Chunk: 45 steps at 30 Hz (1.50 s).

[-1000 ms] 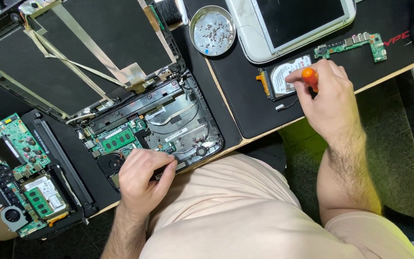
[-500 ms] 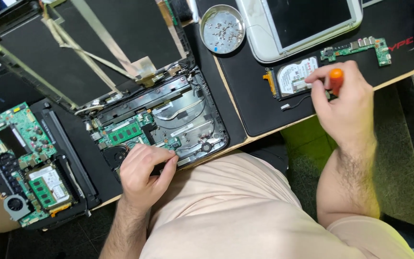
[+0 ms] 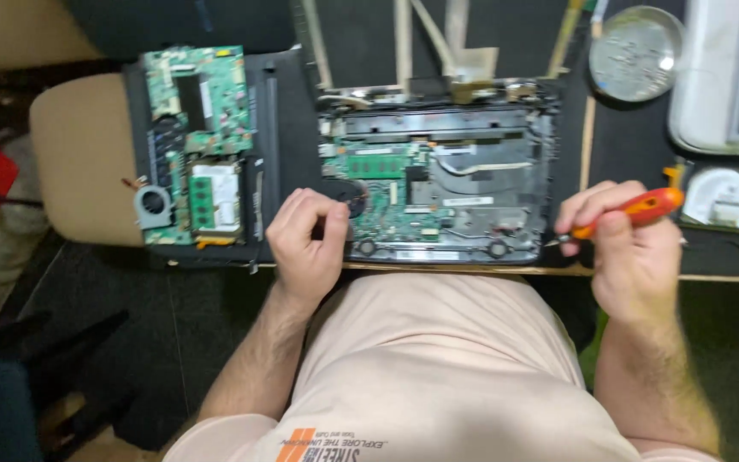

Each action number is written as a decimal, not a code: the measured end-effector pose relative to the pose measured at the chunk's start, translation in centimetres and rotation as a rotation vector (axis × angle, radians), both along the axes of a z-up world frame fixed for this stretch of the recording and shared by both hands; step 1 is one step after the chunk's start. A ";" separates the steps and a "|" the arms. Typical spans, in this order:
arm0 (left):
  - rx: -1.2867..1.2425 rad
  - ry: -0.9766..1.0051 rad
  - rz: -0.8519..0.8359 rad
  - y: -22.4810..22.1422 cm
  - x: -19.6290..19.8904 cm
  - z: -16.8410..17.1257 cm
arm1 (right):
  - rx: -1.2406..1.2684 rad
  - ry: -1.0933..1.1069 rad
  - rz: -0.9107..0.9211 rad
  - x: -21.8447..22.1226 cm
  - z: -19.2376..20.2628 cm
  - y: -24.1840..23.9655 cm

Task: Removing small circuit boards and screws from a laptop motherboard using a screwdriver.

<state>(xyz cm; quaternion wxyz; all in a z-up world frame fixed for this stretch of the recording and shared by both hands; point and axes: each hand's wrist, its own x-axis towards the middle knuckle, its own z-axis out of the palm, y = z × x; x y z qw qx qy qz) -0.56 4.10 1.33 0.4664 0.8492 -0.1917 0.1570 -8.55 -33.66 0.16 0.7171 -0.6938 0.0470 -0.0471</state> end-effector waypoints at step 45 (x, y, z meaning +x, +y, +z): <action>-0.063 0.164 0.122 0.0 4.7 -2.5 | -0.630 -0.233 0.255 10.7 0.8 10.9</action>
